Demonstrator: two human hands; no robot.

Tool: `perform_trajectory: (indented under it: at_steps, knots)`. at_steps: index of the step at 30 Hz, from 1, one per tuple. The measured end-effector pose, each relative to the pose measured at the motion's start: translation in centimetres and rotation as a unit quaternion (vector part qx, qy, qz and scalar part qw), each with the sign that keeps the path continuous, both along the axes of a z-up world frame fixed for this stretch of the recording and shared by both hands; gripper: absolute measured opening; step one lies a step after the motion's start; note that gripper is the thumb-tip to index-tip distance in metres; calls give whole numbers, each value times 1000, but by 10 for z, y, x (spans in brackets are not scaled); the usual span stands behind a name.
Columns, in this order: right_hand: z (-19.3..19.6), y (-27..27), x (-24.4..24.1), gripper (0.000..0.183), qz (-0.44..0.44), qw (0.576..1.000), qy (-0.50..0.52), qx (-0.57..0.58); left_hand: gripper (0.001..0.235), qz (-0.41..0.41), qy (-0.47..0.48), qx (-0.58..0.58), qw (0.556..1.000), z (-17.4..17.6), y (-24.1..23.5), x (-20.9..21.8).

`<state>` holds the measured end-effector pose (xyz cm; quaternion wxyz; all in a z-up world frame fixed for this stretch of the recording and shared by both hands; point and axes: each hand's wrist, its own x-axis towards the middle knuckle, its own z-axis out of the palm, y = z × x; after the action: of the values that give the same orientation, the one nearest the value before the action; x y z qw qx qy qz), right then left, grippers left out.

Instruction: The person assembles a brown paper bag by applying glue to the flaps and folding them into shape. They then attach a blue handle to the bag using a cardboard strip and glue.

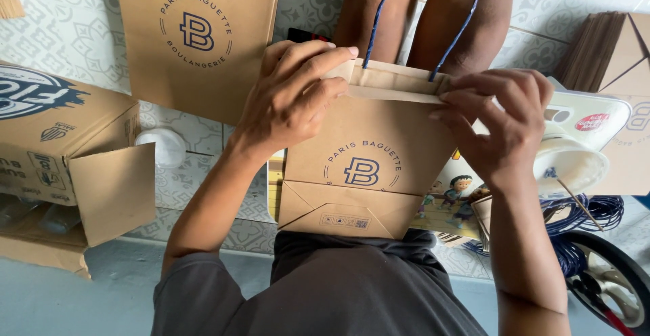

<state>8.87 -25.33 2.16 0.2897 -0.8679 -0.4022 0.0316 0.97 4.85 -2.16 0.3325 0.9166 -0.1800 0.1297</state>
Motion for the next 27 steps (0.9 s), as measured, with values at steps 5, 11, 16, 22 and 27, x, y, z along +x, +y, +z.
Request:
perform_trajectory:
  at_steps: [5,11,16,22,27]
  knots:
    - [14,21,9,15,-130,969,206,25,29,-26,-21,39,999,1,1,2]
    - [-7,28,19,27,-221,925,298,85,23,-24,-62,89,994,-5,0,3]
    - [-14,29,19,31,-238,917,304,98,29,-30,-51,66,996,-1,0,5]
    - [-18,30,18,31,-237,916,301,120,23,-27,-48,55,997,6,0,8]
    - [-20,30,16,32,-242,913,300,135,19,-26,-45,53,997,8,0,8]
